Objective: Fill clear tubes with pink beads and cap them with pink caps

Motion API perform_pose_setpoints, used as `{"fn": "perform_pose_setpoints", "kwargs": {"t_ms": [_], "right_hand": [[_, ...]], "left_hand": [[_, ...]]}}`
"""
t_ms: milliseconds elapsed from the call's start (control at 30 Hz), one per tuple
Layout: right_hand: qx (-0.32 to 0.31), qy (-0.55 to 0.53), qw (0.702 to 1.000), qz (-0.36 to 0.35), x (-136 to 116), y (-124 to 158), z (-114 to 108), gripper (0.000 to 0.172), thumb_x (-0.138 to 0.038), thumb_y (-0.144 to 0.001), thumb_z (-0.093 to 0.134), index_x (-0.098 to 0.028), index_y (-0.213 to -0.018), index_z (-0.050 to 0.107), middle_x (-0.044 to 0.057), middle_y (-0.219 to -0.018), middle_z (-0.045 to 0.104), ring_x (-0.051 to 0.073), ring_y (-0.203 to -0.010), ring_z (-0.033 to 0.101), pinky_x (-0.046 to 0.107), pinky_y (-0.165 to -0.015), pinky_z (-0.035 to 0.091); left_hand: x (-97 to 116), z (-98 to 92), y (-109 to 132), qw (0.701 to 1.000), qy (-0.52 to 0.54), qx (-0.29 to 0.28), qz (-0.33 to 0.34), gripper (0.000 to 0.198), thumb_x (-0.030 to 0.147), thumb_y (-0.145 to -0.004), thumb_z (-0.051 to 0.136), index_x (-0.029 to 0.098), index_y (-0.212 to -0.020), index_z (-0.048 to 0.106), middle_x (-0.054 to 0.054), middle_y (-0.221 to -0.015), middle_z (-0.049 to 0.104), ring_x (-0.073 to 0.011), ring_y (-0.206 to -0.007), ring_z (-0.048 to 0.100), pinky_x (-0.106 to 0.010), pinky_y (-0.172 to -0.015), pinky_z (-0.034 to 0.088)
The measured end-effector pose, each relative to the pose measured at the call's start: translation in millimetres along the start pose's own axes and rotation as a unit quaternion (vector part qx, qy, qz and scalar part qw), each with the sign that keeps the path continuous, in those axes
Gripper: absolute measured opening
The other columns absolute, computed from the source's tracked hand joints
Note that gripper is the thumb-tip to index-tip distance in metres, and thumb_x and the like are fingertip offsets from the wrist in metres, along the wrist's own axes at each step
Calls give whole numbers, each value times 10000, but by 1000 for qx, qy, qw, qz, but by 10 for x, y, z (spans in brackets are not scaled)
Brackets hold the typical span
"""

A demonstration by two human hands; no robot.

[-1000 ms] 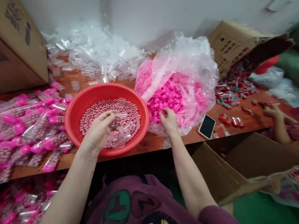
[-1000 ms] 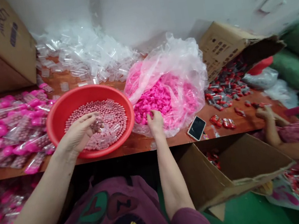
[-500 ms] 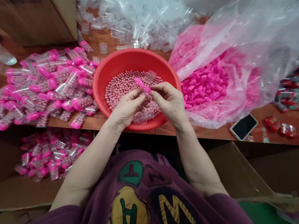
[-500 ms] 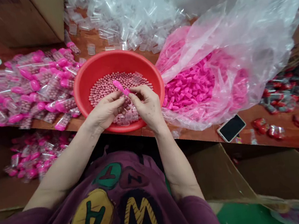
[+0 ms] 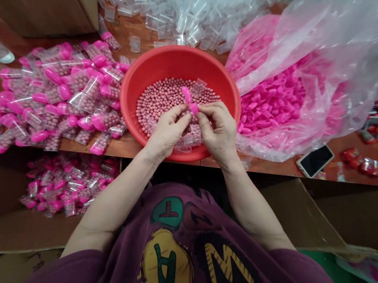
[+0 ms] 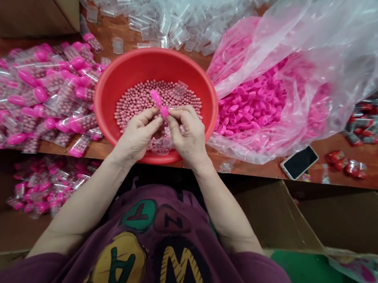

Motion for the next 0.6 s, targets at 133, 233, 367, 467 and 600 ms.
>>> {"fn": "perform_pose_setpoints", "kwargs": {"t_ms": [133, 233, 367, 467, 600], "right_hand": [[11, -59, 996, 67, 197, 49, -27, 273, -430, -1127, 643, -304, -1368, 663, 52, -1160, 749, 191, -954, 761, 373, -828, 691], [31, 23, 998, 49, 280, 39, -92, 409, -434, -1138, 585, -301, -1525, 582, 94, -1240, 709, 227, -1019, 750, 451, -909, 705], [-42, 124, 991, -23, 170, 0, -146, 340, -298, -1103, 593, -255, -1425, 691, 127, -1280, 680, 283, -1206, 718, 536, -1072, 669], [-51, 93, 994, -35, 18, 6, -165, 329, -275, -1084, 627, -257, -1398, 723, 118, -1290, 687, 268, -1217, 718, 504, -1056, 675], [-14, -5, 999, 46, -41, 53, -139, 221, -331, -1110, 650, -297, -1279, 789, 70, -1243, 747, 236, -1203, 745, 464, -1062, 667]], "left_hand": [[-73, -46, -28, 999, 12, -35, -2, 147, 70, -1006, 713, 154, -1086, 804, 17, -819, 687, -67, -631, 575, -201, -596, 447], [-130, -107, -51, 999, 23, -46, 0, 160, 114, -992, 749, 171, -1126, 816, -10, -894, 746, -82, -684, 629, -202, -619, 478], [-138, -134, -64, 999, 37, -37, 13, 120, 137, -960, 802, 166, -1075, 821, -7, -907, 741, -80, -726, 640, -194, -679, 518], [-110, -118, -61, 999, 42, -27, 19, 75, 124, -966, 788, 155, -1029, 814, -3, -882, 729, -70, -707, 620, -183, -665, 498], [-89, -99, -43, 998, 46, -42, 15, 71, 107, -972, 757, 145, -1000, 811, 10, -833, 692, -65, -674, 600, -181, -632, 476]]}}
Point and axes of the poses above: each hand's wrist, its own y-axis away from the middle knuckle, its own z-axis out of the palm, x = y × z, the point moved 3 cm from there along -y, towards the middle knuckle
